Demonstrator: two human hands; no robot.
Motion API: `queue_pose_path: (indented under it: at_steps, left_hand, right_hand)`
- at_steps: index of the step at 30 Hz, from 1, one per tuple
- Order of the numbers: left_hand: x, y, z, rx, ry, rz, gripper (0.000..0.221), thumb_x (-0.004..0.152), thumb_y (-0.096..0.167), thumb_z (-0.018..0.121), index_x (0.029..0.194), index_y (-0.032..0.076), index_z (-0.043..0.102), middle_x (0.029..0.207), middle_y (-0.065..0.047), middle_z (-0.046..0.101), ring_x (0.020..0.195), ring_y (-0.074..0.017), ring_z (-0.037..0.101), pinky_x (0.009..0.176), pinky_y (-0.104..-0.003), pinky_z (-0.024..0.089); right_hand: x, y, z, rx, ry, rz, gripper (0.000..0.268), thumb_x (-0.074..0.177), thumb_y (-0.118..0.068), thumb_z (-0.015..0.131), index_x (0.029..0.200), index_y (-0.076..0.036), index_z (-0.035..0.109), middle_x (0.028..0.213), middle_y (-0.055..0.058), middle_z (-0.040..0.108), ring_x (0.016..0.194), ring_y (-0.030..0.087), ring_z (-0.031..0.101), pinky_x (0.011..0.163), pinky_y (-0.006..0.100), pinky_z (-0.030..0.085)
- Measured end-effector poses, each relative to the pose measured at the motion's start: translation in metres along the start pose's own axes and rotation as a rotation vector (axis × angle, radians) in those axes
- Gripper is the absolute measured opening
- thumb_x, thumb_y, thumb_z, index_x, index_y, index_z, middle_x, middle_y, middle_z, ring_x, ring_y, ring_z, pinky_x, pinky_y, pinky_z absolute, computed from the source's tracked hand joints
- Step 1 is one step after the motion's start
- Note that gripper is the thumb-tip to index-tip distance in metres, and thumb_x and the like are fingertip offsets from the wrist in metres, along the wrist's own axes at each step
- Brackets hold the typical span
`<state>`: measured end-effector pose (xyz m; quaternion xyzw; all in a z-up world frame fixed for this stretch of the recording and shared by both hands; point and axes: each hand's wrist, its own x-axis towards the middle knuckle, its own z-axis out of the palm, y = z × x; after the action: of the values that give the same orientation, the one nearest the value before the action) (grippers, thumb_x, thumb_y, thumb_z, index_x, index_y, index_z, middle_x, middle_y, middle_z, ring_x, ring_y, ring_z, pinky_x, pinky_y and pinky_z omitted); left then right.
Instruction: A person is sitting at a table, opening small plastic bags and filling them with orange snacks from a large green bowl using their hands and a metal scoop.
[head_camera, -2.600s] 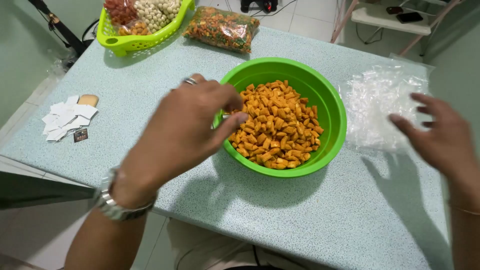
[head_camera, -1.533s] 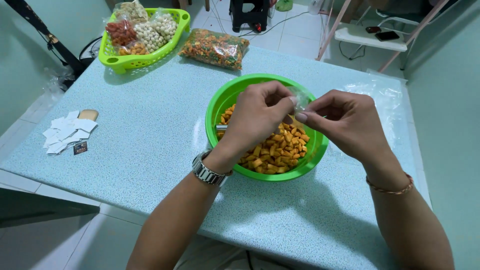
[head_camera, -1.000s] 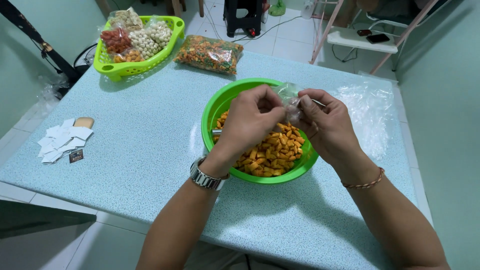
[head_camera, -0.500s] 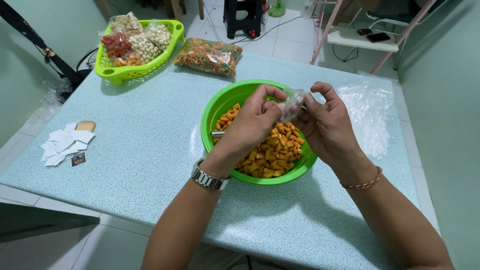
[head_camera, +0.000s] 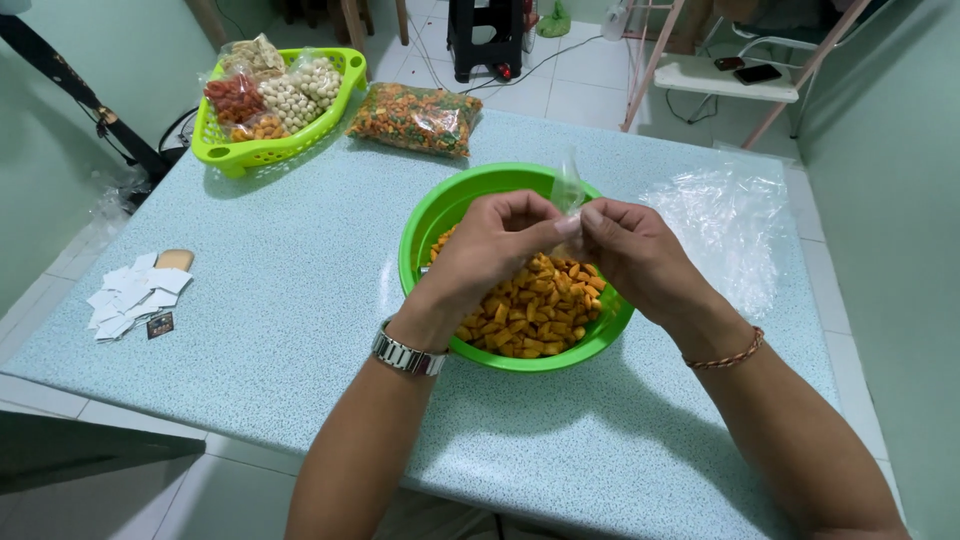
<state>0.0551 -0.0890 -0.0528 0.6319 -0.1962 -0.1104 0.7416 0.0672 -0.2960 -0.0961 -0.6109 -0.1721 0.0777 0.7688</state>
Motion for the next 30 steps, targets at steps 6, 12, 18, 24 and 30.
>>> queue_pose_path:
  at_steps: [6,12,18,24,30]
  left_hand:
    - [0.010,-0.018,-0.007,-0.093,0.044,0.011,0.038,0.099,0.040,0.065,0.082,0.006,0.068,0.063,-0.005,0.063,0.044,-0.0070,0.052,0.037,-0.018,0.034]
    - [0.011,-0.017,-0.001,-0.254,-0.053,-0.008,0.037,0.105,0.035,0.056,0.081,0.007,0.062,0.053,-0.005,0.056,0.035,-0.0053,0.042,0.032,-0.019,0.032]
    - [-0.007,0.008,-0.003,-0.215,-0.141,0.013,0.022,0.096,0.027,0.071,0.084,0.009,0.067,0.062,0.004,0.053,0.046,-0.0004,0.041,0.040,-0.015,0.033]
    - [-0.006,0.002,-0.005,-0.311,-0.179,-0.022,0.026,0.103,0.026,0.060,0.084,0.008,0.065,0.059,0.005,0.045,0.042,-0.0002,0.033,0.036,-0.016,0.028]
    - [0.002,-0.010,-0.016,-0.348,-0.058,0.073,0.024,0.105,0.026,0.057,0.089,0.009,0.063,0.059,0.000,0.051,0.040,-0.0032,0.037,0.035,-0.017,0.035]
  right_hand:
    - [-0.003,-0.006,0.015,0.024,-0.085,0.076,0.039,0.108,-0.031,0.050,0.099,0.000,0.071,0.084,0.011,0.068,0.078,0.021,0.066,0.083,0.037,0.054]
    - [-0.007,-0.014,0.023,0.078,0.070,-0.088,0.023,0.104,-0.018,0.060,0.106,0.004,0.064,0.088,0.011,0.063,0.082,0.016,0.064,0.081,0.032,0.058]
    - [0.003,-0.018,0.012,0.158,0.034,-0.011,0.063,0.098,-0.046,0.050,0.143,-0.004,0.039,0.141,0.026,0.045,0.122,0.039,0.058,0.104,0.051,0.052]
    - [0.005,0.007,-0.003,0.162,0.074,0.048,0.037,0.096,-0.017,0.061,0.124,0.008,0.056,0.109,0.023,0.064,0.095,0.033,0.073,0.084,0.046,0.064]
    - [0.008,-0.002,-0.019,0.113,0.122,-0.030,0.037,0.097,-0.020,0.065,0.123,0.006,0.056,0.102,0.023,0.065,0.088,0.031,0.074,0.081,0.042,0.066]
